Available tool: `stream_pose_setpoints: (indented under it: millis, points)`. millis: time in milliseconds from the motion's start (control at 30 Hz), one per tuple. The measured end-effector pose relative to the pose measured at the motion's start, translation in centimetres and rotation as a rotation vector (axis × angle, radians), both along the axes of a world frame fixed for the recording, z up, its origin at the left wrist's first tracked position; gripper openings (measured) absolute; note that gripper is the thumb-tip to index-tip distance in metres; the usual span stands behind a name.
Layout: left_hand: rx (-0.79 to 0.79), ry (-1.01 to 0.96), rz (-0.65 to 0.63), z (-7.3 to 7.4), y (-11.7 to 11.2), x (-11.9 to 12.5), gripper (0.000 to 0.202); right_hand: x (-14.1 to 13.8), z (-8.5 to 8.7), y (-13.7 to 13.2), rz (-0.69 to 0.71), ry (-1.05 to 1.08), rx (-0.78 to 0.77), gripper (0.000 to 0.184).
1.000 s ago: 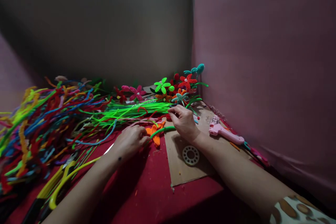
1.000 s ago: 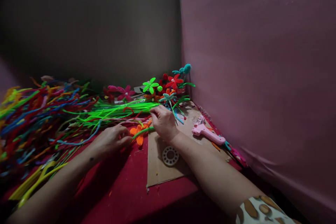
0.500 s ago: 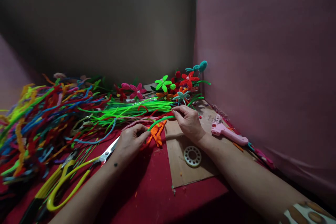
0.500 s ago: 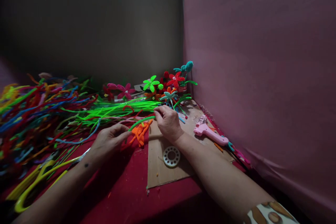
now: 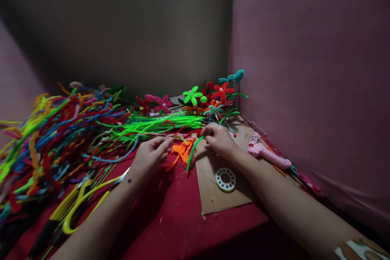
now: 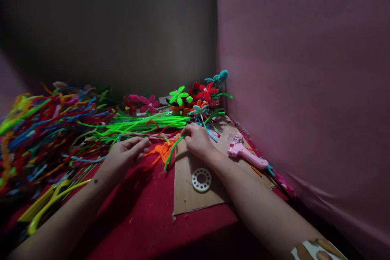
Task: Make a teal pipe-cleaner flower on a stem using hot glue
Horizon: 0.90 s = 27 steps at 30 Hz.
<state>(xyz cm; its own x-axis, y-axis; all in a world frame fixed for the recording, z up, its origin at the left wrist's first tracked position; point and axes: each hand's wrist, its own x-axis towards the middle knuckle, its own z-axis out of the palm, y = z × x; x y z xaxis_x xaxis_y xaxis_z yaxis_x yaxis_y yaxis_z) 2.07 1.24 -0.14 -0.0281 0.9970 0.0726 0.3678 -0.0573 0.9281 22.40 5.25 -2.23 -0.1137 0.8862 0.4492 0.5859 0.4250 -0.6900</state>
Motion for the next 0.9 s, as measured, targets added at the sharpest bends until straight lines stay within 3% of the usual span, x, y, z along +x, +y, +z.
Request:
stream_pose_setpoints:
  millis: [67,167,267,367,567,900]
  points:
    - [0.025,0.145,0.018,-0.3,0.7,-0.9,0.028,0.3,-0.3,0.7,-0.002,-0.037,-0.092,0.025]
    - [0.001,0.435,-0.083,-0.8,1.0,-1.2,0.028,0.6,-0.9,1.4,0.003,-0.071,-0.135,0.024]
    - [0.042,0.775,-0.148,-1.6,0.6,-0.5,0.025,0.7,-1.2,1.3,-0.011,-0.105,-0.112,0.027]
    - [0.059,0.990,-0.126,-2.6,0.4,0.1,0.019,0.5,-0.9,0.7,-0.062,-0.122,-0.039,0.031]
    - [0.099,0.967,-0.069,-3.7,0.5,-0.1,0.023,-0.1,-0.3,-0.2,-0.030,-0.150,0.018,0.034]
    - [0.478,0.745,0.029,-4.4,0.6,-0.9,0.024,-1.3,-0.6,-1.4,0.165,-0.308,0.138,0.029]
